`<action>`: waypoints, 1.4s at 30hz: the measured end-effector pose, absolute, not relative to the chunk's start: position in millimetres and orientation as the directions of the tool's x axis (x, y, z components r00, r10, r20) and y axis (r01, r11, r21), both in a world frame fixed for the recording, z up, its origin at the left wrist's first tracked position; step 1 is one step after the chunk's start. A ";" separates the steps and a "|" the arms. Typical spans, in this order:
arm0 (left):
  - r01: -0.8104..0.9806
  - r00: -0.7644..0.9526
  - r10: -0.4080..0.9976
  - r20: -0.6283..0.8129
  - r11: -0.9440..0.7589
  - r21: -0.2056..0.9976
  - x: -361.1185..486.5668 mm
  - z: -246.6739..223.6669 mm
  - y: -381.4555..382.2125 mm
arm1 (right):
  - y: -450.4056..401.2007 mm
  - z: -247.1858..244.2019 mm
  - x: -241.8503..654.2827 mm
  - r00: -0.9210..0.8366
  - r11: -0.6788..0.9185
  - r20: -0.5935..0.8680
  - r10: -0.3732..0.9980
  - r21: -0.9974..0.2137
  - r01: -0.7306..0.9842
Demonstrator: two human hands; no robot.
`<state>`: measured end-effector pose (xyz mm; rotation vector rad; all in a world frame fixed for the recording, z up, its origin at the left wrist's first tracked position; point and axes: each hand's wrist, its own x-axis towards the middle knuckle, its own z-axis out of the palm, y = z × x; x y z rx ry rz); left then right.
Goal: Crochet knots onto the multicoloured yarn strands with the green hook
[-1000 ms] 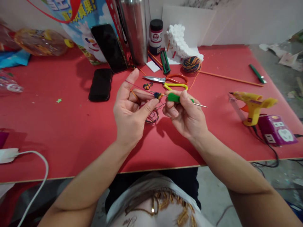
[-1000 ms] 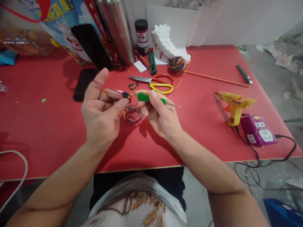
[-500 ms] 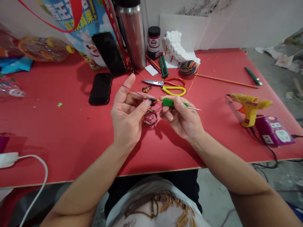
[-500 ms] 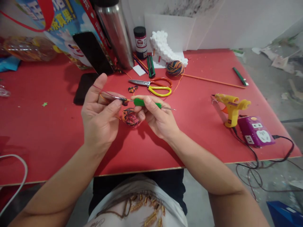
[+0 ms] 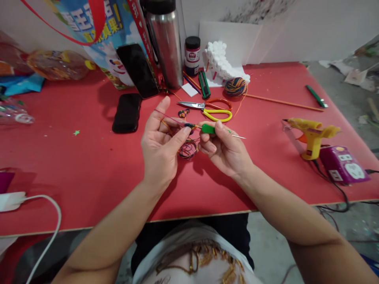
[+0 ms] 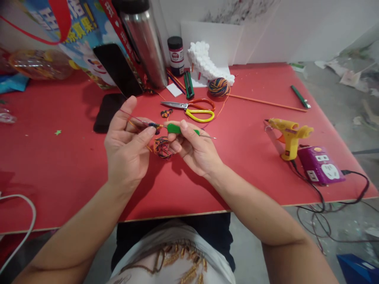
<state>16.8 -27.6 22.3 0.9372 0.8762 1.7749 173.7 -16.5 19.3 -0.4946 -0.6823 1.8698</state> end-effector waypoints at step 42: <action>-0.464 -0.086 0.990 0.116 -0.143 0.874 8.7 23.9 -23.9 | -15.5 16.1 180.2 -0.315 -0.178 0.022 0.949 -0.788 -0.590</action>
